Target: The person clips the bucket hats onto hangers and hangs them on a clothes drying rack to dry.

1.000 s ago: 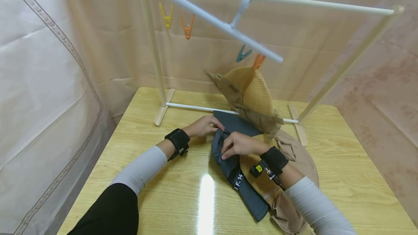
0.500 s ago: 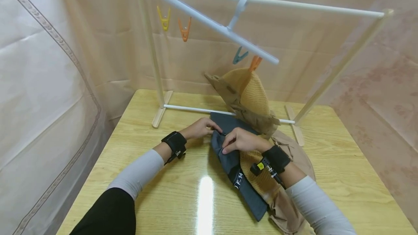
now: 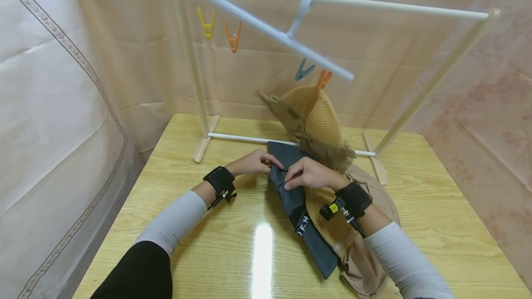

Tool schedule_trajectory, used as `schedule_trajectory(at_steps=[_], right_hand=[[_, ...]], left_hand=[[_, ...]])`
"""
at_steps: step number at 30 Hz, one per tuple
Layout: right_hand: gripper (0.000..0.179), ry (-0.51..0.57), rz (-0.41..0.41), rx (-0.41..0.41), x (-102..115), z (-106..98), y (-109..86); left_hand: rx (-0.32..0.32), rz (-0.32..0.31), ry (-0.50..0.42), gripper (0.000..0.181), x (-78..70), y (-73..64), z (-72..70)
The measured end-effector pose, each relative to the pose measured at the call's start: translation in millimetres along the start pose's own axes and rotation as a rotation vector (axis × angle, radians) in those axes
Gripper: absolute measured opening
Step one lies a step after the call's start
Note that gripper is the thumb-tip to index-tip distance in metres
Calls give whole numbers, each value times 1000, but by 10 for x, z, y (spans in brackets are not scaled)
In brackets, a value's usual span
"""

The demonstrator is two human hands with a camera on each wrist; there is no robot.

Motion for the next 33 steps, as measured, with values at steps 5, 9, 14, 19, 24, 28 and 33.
schedule_trajectory(at_steps=[5,9,14,19,24,28,33], right_hand=[[7,20,-7,-11,10,-57,-16],[7,33,1,-12,6,-97,-21],[8,57,10,-22,-11,-134,-35],[8,80,17,-32,-28,-141,-50],[7,107,14,-38,-28,-143,-54],[7,129,13,-34,-32,-139,-53],[7,139,20,-26,-37,-137,-46]], left_hand=[[-12,12,-27,34,-28,-7,-26],[-12,3,-68,31,-9,5,-37],[-13,16,-77,28,4,27,-32],[-58,42,-78,26,-29,34,-37],[-108,43,-92,24,-94,39,-47],[-130,49,-100,23,-137,40,-45],[-159,53,-121,21,-150,46,-48]])
Point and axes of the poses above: each hand's wrist, its own y-axis towards the middle knuckle, its own z-axis out of the palm, x = y × z, the point moved 8 cm from there along y, towards the middle knuckle, and after that the axes turned 4 degrees about z, right-handed, at the moved point
